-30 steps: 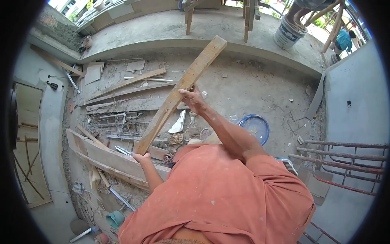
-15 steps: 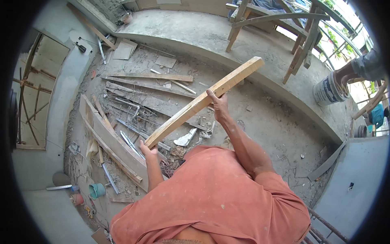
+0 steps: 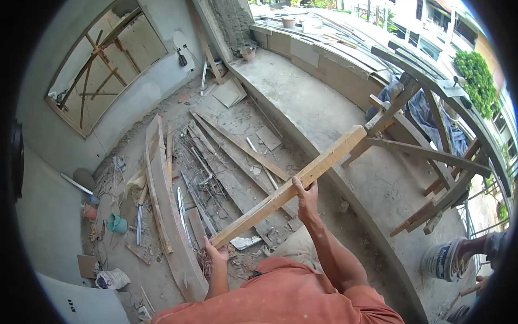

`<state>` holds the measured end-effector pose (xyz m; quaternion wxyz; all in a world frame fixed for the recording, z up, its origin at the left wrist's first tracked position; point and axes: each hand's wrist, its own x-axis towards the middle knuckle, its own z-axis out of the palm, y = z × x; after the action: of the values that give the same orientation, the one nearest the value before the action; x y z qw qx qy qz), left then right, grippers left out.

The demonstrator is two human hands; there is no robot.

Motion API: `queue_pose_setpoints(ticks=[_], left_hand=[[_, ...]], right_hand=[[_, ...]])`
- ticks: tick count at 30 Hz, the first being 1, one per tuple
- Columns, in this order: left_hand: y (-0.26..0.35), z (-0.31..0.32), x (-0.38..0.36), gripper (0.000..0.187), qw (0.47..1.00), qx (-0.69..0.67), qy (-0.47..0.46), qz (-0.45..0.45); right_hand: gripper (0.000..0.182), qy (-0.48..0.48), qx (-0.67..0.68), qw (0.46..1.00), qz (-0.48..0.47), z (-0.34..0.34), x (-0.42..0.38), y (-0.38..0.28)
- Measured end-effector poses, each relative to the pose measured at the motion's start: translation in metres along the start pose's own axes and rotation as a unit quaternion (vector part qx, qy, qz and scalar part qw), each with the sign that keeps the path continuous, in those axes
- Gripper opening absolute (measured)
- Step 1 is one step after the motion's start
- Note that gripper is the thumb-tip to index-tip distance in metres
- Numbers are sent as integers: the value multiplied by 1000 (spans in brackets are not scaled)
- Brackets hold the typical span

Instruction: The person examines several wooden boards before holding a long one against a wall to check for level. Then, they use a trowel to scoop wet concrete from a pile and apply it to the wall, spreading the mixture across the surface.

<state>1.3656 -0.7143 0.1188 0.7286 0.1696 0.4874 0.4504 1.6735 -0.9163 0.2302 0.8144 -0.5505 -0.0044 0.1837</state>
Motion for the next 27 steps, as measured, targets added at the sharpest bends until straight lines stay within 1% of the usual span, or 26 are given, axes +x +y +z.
queue_pose_setpoints(ticks=[1, 3, 4, 5, 6, 7, 9, 10, 11, 13, 14, 15, 17, 18, 19, 20, 21, 22, 23, 24, 26, 27], left_hand=[[-13, -3, 7, 55, 1000, -14, -11, -22], [-48, -3, 27, 55, 997, -31, 26, -61], [-67, 9, 29, 55, 996, -30, 79, -39], [-84, 18, 36, 54, 995, -37, 86, -44], [-96, 24, 45, 53, 993, -40, 93, -55], [-103, 34, 50, 53, 991, -66, 107, -38], [-118, 73, 59, 52, 992, -30, 98, -76], [-122, 99, 69, 54, 986, -48, 135, -83], [-121, 118, 78, 54, 986, -54, 138, -76], [-123, 148, 90, 56, 997, 7, 29, -76], [-122, 187, 90, 58, 996, -16, 60, -62], [-122, 215, 95, 58, 998, -8, 6, -62], [-127, 269, 96, 59, 994, -4, -85, -76], [-135, 291, 102, 60, 986, -11, -147, -81], [-135, 318, 98, 60, 977, -12, -189, -102], [-137, 348, 90, 60, 964, -16, -236, -123], [-135, 378, 75, 61, 957, -31, -251, -140], [-137, 399, 65, 62, 946, -31, -285, -153], [-142, 412, 59, 62, 935, -34, -314, -161], [-150, 420, 57, 62, 931, -29, -322, -169], [-168, 428, 54, 56, 921, -49, -355, -155], [-174, 429, 53, 56, 918, -48, -361, -159]], right_hand=[[65, -27, 11, 999, -18, 4, 7, -4], [63, -64, -9, 998, -22, 8, 28, -12], [62, -86, -11, 996, -35, 8, 39, -18], [61, -112, -9, 993, -45, 11, 52, -24], [51, -145, -2, 988, -50, 14, 66, -31], [42, -169, 3, 984, -59, 16, 82, -40], [42, -185, -34, 979, -76, 24, 114, -62], [42, -193, -24, 977, -83, 25, 137, -62], [42, -202, -21, 976, -81, 28, 160, -70], [48, -221, -70, 968, -95, 26, 192, -88], [45, -209, -43, 969, -120, 34, 206, -101], [42, -191, -21, 971, -139, 39, 216, -114], [42, -164, -48, 965, -197, 43, 239, -144], [41, -147, -51, 959, -238, 50, 245, -165], [35, -140, -88, 947, -274, 48, 257, -185], [27, -109, -114, 939, -306, 55, 262, -209], [22, -90, -125, 929, -337, 69, 266, -233], [22, -91, -129, 926, -342, 72, 277, -251], [22, -90, -133, 920, -356, 74, 291, -265], [25, -95, -144, 918, -357, 76, 303, -278], [29, -90, -121, 924, -352, 85, 325, -288], [33, -86, -111, 928, -344, 91, 334, -290]])
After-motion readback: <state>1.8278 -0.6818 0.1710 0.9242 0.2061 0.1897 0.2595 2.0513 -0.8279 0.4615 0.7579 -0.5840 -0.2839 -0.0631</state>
